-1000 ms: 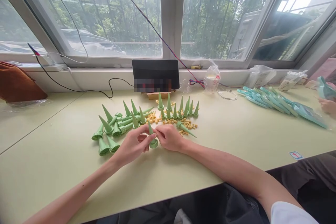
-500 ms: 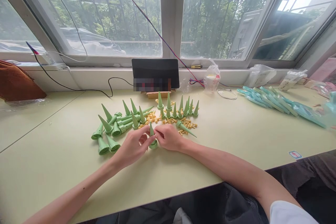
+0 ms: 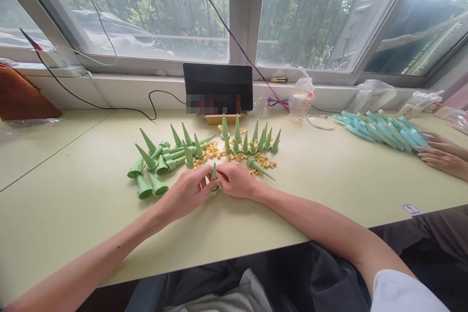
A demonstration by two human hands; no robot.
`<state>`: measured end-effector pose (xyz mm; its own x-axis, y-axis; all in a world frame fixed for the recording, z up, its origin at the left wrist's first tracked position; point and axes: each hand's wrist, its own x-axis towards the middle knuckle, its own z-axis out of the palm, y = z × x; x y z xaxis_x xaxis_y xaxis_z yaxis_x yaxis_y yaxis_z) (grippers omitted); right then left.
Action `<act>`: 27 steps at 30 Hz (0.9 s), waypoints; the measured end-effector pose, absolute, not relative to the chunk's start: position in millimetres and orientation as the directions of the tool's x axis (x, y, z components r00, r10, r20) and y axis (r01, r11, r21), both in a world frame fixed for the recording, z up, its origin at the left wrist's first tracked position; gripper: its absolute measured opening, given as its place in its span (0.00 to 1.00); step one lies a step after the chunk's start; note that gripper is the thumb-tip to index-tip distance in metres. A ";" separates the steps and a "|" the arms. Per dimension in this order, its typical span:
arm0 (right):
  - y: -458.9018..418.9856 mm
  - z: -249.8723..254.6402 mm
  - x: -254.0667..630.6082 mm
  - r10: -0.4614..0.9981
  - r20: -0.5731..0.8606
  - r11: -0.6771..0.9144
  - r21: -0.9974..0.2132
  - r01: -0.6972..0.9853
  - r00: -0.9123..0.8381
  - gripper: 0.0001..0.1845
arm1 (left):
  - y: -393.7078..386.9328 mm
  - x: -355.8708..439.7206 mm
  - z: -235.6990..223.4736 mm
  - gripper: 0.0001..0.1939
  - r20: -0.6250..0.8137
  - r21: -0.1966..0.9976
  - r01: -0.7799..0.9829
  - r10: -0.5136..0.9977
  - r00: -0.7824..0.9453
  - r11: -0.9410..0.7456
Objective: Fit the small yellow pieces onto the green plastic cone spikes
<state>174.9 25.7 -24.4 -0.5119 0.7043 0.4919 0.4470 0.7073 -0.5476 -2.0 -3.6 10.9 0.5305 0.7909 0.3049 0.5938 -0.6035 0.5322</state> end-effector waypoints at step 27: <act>26.7 -28.0 174.9 0.715 0.566 0.699 -0.569 0.432 -0.412 0.18 | 4.3 -3.0 10.9 0.13 0.112 0.938 0.251 0.894 0.434 -0.240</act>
